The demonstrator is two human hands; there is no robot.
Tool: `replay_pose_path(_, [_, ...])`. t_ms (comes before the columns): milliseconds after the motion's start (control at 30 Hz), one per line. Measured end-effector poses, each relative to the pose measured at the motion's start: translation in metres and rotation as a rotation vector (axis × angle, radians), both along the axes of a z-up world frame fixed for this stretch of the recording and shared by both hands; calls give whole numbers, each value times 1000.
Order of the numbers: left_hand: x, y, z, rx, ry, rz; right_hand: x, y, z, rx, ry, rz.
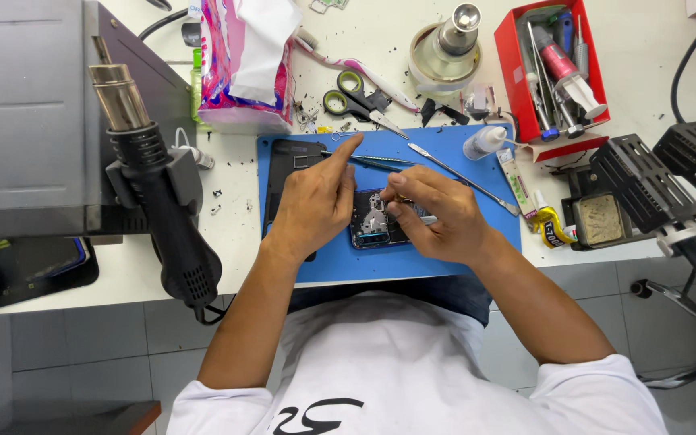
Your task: The person uses a screwdriver to remove screws from a disassembled mobile phone placed on a blue mat. They continue to unscrew and remove small components from the phone's internal assembly throughout the clip.
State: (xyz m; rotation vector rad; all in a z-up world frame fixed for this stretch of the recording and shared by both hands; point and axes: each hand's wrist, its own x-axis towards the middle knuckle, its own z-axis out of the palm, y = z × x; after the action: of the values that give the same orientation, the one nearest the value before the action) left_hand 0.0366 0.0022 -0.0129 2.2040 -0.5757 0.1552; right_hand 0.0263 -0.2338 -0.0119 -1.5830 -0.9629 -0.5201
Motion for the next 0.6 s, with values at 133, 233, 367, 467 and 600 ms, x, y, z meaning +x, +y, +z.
replay_pose_path(133, [2, -2, 3, -22, -18, 9, -1, -1, -3, -56, 3, -25])
replay_pose_path(233, [-1, -1, -2, -32, -28, 21, -4, 2, 1, -31, 23, -4])
replay_pose_path(367, [0, -3, -2, -27, -32, 28, -2, -1, -4, -98, 11, -48])
replay_pose_path(467, [0, -4, 2, -20, -24, 17, 0, -1, -3, -113, 9, -37])
replay_pose_path(600, [1, -4, -1, -30, -32, 5, 0, -3, -9, -102, 22, -50])
